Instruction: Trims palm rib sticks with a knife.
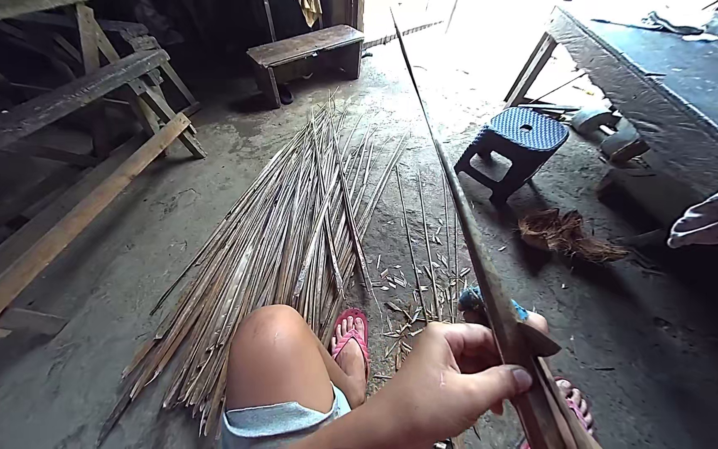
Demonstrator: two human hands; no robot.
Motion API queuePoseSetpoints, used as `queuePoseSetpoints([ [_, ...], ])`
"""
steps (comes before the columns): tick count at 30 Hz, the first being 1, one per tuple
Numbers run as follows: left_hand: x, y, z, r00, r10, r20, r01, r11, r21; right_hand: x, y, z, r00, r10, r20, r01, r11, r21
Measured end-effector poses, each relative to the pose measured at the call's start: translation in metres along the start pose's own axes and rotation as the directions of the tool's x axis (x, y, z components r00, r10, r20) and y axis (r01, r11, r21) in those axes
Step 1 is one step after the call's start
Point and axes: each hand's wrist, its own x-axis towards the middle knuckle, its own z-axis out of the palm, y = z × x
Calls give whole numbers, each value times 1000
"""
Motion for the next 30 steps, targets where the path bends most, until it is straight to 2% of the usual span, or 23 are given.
queuePoseSetpoints([
  [2,-1,-1,2,1000,-25,0,25,999,-22,6,-6,0,999,0,-36,2,999,38],
  [5,-1,4,4,994,-105,-23,103,992,-78,28,-56,-14,969,248,22,-248,958,143],
  [6,-1,6,4,991,-133,-33,129,986,-106,31,-65,-16,958,284,30,-285,947,149],
  [8,-1,9,3,983,-178,-47,167,969,-183,29,-62,-14,979,205,-6,-204,976,82],
  [10,-1,9,0,980,-197,-34,182,949,-258,21,-39,-6,995,-37,-91,25,991,-128],
  [12,-4,8,-3,981,-195,-20,179,933,-314,25,-35,-9,980,-168,-105,130,946,-296],
  [15,-7,-1,-12,988,-150,31,147,867,-476,38,-50,-22,963,-267,-37,215,844,-492],
  [19,-7,-25,-20,983,13,181,121,699,-705,49,-91,-35,966,-241,95,243,717,-654],
  [22,-12,-22,-6,994,23,107,67,647,-760,54,-111,-36,975,-155,162,224,673,-705],
  [26,-13,-16,4,999,-20,-27,-8,632,-775,57,-113,-38,968,-155,199,252,643,-724],
  [30,-5,-21,4,999,28,-30,-41,682,-730,61,-107,-42,966,-165,197,257,636,-728],
])
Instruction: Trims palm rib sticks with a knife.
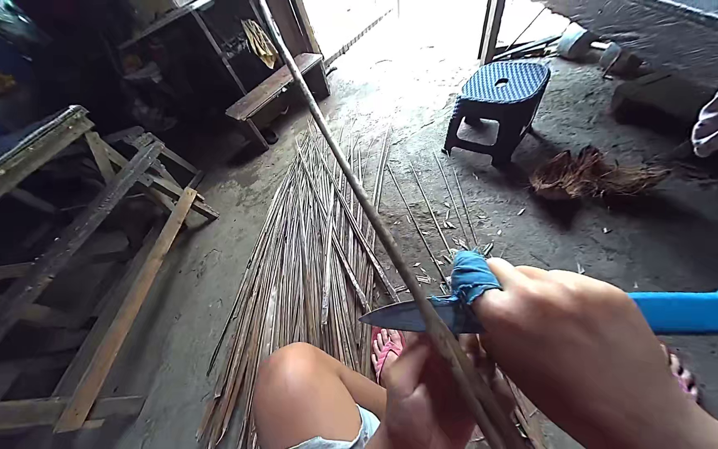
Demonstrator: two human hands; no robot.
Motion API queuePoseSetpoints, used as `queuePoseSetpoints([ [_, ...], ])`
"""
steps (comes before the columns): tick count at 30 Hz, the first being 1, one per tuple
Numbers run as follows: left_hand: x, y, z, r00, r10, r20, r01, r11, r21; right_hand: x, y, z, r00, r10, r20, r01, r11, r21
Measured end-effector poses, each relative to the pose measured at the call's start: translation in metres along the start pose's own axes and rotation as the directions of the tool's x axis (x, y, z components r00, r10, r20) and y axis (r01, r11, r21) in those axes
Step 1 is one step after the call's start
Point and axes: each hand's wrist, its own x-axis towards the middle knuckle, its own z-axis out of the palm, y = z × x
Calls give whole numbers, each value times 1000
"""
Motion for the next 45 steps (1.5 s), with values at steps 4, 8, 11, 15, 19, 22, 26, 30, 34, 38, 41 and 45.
queuePoseSetpoints([
  [4,4,-5,-1,999,32,32,-32,999,11,3,16,11,999,-42,-9,43,993,111],
  [8,8,-8,8,992,124,-32,-120,987,111,3,30,20,996,-89,-20,91,979,185],
  [11,13,-3,9,976,216,31,-217,936,277,-1,36,19,996,-87,-25,90,968,232],
  [15,20,12,17,974,228,-18,-190,852,488,-11,38,24,998,-25,59,-5,889,457],
  [19,21,26,23,976,203,-78,-131,835,535,-22,31,40,998,35,44,-55,772,633],
  [22,21,31,27,974,163,-159,-51,837,545,-32,26,53,994,90,60,-105,672,734],
  [26,21,32,24,979,143,-147,-28,803,596,-38,22,55,988,99,115,-151,597,788],
  [30,19,32,23,978,141,-152,-18,789,614,-46,24,68,977,133,169,-213,473,855],
  [34,19,32,22,978,136,-156,-12,790,612,-41,18,72,972,182,151,-213,396,893],
  [38,19,34,22,978,136,-157,-7,778,628,-36,18,78,973,200,112,-194,463,865],
  [41,19,34,20,980,127,-155,-6,792,611,-48,28,103,984,174,45,-114,407,907],
  [45,18,34,19,980,108,-168,11,810,586,-44,25,102,976,206,74,-163,460,873],
])
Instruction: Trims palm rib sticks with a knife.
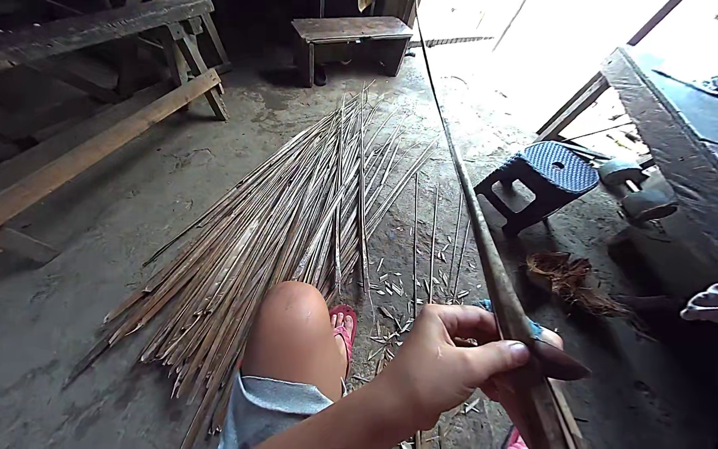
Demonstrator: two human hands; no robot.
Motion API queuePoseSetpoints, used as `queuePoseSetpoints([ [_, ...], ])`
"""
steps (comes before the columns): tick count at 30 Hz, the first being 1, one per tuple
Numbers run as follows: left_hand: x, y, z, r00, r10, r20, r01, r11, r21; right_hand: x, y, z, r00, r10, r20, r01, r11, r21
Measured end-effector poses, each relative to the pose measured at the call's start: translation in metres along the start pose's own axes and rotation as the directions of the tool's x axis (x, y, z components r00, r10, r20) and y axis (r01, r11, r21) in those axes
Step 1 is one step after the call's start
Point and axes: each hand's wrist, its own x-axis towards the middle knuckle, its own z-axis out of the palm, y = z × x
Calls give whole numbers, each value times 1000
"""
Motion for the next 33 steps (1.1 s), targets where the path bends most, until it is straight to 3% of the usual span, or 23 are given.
queuePoseSetpoints([
  [3,-4,-5,1,999,-2,36,2,1000,13,1,8,9,996,13,-86,-17,999,-47],
  [9,-5,-10,0,992,-38,124,40,999,-14,5,16,17,995,24,-93,-16,997,77],
  [11,-5,-11,-2,985,-42,166,46,999,-19,16,-9,16,995,30,-90,-25,998,56],
  [13,-5,-13,-3,977,-50,206,54,998,-14,31,-47,11,989,133,-60,-133,991,13],
  [17,-5,-18,-6,951,-66,301,71,997,-5,35,-47,12,988,125,-91,-122,992,37],
  [19,-5,-15,-7,949,-48,311,30,997,64,33,-44,8,995,68,-75,-68,998,3],
  [22,-4,0,-9,987,6,160,-30,988,151,22,-13,8,973,-206,-100,200,977,-70],
  [24,0,10,-14,996,26,84,-35,994,105,20,-9,6,951,-293,-98,283,954,-101],
  [30,1,9,-14,991,26,128,-25,1000,-8,16,-20,3,928,-367,-67,352,921,-166],
  [33,1,4,-14,986,-13,169,31,994,-105,11,-22,3,923,-380,-65,372,921,-112],
])
